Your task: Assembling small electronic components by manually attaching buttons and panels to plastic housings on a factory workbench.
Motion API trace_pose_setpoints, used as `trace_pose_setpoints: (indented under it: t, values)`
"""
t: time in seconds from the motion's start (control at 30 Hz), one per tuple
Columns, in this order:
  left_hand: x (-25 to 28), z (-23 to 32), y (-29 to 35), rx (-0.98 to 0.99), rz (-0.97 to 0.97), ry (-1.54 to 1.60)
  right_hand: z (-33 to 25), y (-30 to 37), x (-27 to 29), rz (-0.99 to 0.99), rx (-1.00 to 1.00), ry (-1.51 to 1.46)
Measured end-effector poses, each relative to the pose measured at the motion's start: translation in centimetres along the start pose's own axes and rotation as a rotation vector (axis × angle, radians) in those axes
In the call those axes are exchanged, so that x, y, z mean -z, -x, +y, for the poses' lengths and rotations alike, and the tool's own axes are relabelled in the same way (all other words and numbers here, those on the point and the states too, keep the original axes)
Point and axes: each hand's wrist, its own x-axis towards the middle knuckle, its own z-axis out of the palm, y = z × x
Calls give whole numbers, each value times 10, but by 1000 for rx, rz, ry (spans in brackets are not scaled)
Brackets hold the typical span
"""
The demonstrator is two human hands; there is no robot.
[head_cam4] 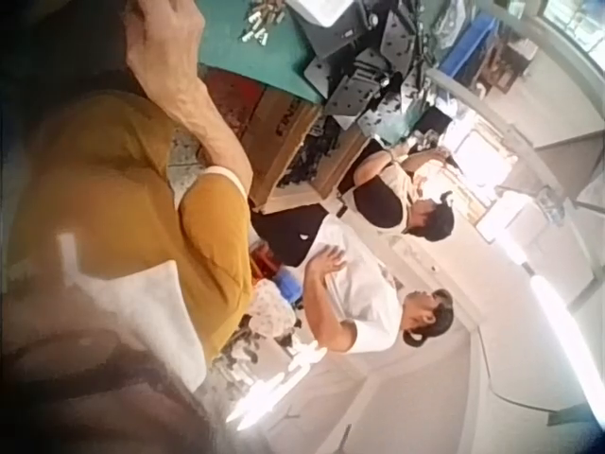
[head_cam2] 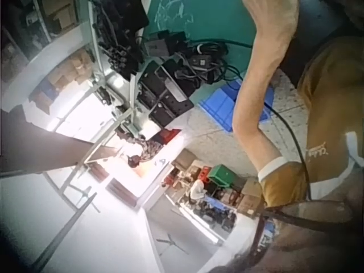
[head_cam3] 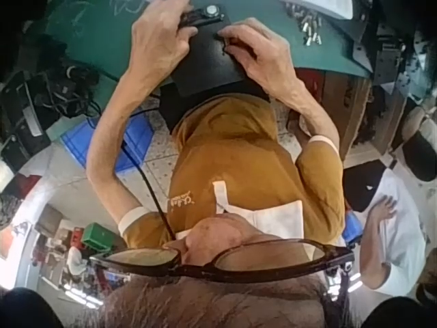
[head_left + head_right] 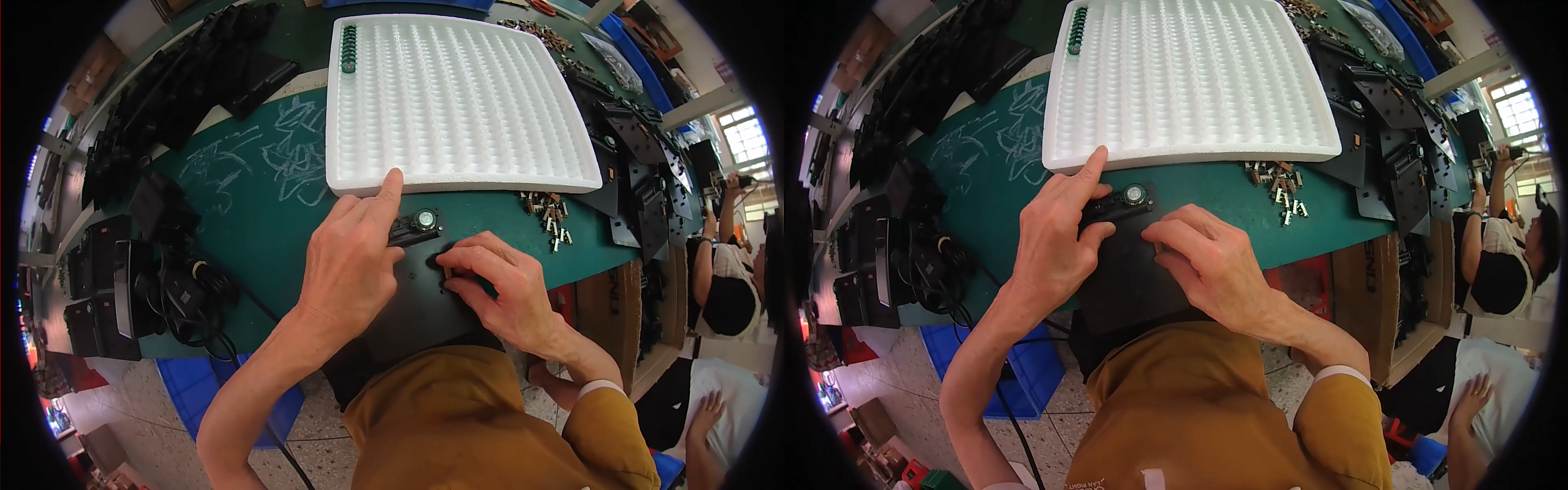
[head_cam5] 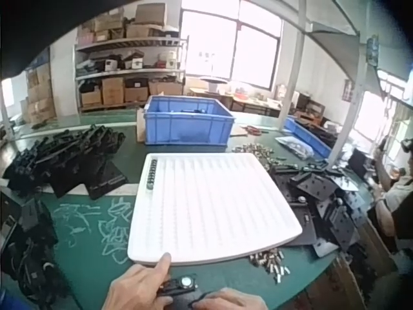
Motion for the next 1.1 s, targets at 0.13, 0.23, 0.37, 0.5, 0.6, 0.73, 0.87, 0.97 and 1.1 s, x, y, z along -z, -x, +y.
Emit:
trace_pose_setpoints:
  t: [0.13,0.23,0.37,0.5,0.6,0.73,0.87,0.97,1.1]
  values:
    - [0,0,-1,5,3,13,-3,-3,3,-54,-38,-1]
    - [0,-1,-1,9,-4,0,-3,-5,3,-74,-12,8]
    - [0,-2,1,-50,15,-4,-4,-5,6,-114,-20,68]
    - [-1,2,2,-42,22,14,-4,-1,6,-75,-23,-4]
    - [-4,2,3,-56,27,10,-3,2,8,-58,-29,-29]
    - [-6,0,1,-54,27,18,0,3,10,-33,-24,-23]
    - [-4,0,-2,-6,47,41,2,0,11,19,-53,-58]
    - [2,0,0,3,75,39,2,-4,10,57,-56,-124]
    - [-6,-12,5,-71,108,62,9,3,-1,152,-305,-240]
